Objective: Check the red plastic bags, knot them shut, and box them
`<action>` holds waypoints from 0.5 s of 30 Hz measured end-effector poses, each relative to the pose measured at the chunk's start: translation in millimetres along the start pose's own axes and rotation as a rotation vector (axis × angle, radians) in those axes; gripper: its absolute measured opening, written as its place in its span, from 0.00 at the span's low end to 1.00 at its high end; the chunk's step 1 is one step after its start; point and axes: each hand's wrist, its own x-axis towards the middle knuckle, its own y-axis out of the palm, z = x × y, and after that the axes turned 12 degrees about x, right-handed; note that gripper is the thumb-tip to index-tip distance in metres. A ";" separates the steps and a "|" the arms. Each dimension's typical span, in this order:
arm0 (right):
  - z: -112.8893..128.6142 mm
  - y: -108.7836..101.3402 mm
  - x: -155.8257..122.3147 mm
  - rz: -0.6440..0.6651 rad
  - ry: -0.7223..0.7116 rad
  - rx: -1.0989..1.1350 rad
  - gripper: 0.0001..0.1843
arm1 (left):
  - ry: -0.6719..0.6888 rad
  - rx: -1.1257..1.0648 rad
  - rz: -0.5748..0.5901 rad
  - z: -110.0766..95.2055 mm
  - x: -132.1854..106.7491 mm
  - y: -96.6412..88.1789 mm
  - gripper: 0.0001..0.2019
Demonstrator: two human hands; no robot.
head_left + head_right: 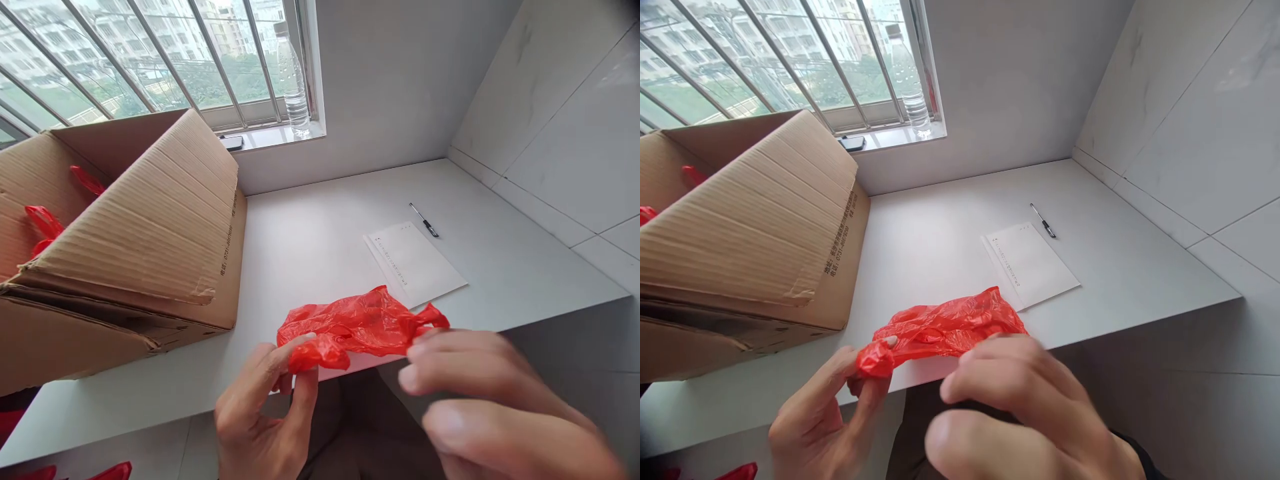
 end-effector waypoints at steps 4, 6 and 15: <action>-16.6 21.4 18.6 0.413 0.035 -0.159 0.17 | -0.103 -0.130 0.017 -5.5 -2.0 1.2 0.12; -28.3 26.4 24.7 0.450 0.114 -0.216 0.15 | -0.169 -0.137 -0.012 -7.4 -2.7 2.5 0.05; -32.0 25.3 24.5 0.540 0.351 -0.330 0.11 | -0.521 -0.413 -0.068 -4.3 -5.9 13.8 0.13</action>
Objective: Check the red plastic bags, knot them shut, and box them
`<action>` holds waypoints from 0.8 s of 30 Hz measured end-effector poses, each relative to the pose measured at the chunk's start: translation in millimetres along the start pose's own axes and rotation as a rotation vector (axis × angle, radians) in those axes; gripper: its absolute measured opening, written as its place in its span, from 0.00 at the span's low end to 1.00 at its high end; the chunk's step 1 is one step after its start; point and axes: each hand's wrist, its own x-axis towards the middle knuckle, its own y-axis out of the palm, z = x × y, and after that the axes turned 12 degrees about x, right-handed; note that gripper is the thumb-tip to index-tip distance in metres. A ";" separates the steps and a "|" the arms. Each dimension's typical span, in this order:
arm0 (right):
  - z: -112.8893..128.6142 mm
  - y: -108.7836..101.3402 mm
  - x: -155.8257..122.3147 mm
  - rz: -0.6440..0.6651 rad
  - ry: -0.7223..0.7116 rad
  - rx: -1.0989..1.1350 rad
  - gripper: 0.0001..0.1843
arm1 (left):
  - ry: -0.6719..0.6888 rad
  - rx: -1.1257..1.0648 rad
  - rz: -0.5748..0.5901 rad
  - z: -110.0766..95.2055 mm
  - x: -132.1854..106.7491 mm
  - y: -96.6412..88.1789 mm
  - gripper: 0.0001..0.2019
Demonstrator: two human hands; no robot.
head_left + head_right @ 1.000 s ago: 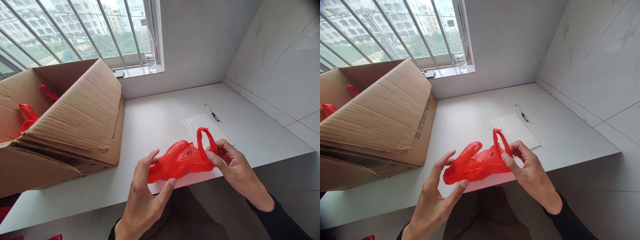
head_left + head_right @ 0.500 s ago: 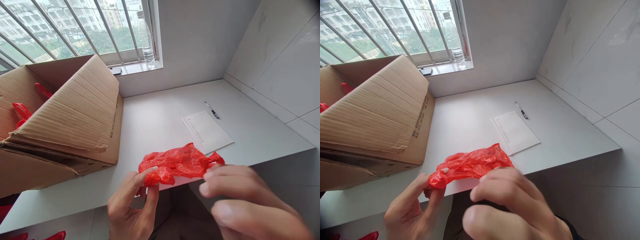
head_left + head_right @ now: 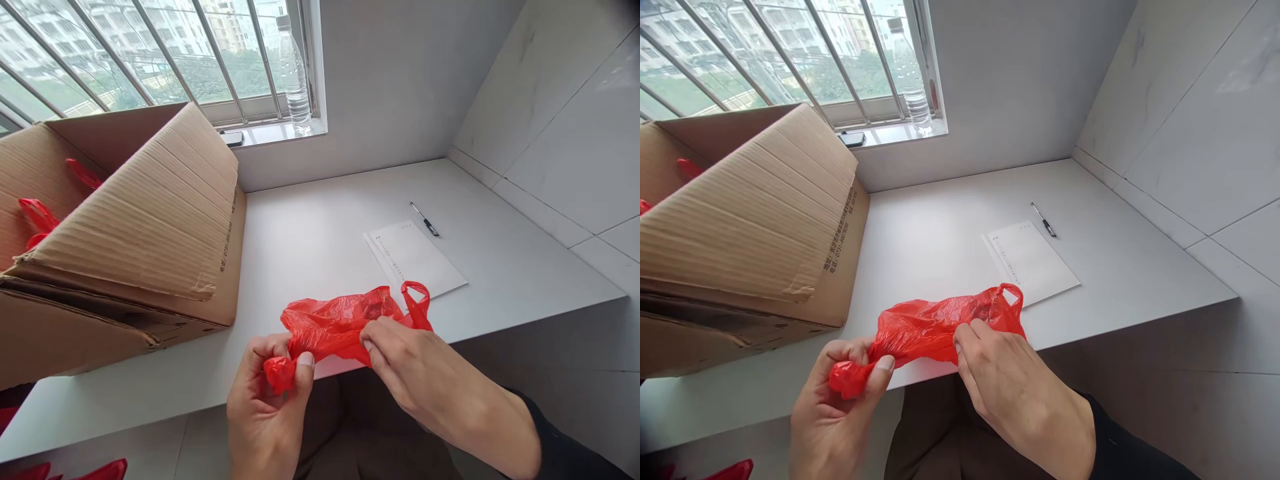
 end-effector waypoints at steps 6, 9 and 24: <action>-1.1 0.8 3.7 0.073 0.015 -0.086 0.14 | -0.131 -0.199 0.075 6.2 4.4 -4.4 0.10; -3.3 2.1 5.0 0.002 0.019 -0.189 0.22 | -0.173 -0.256 0.095 4.3 5.3 -4.4 0.12; -11.4 -4.3 -1.1 -0.207 -0.144 -0.231 0.36 | -0.095 -0.009 0.197 14.8 20.2 5.4 0.10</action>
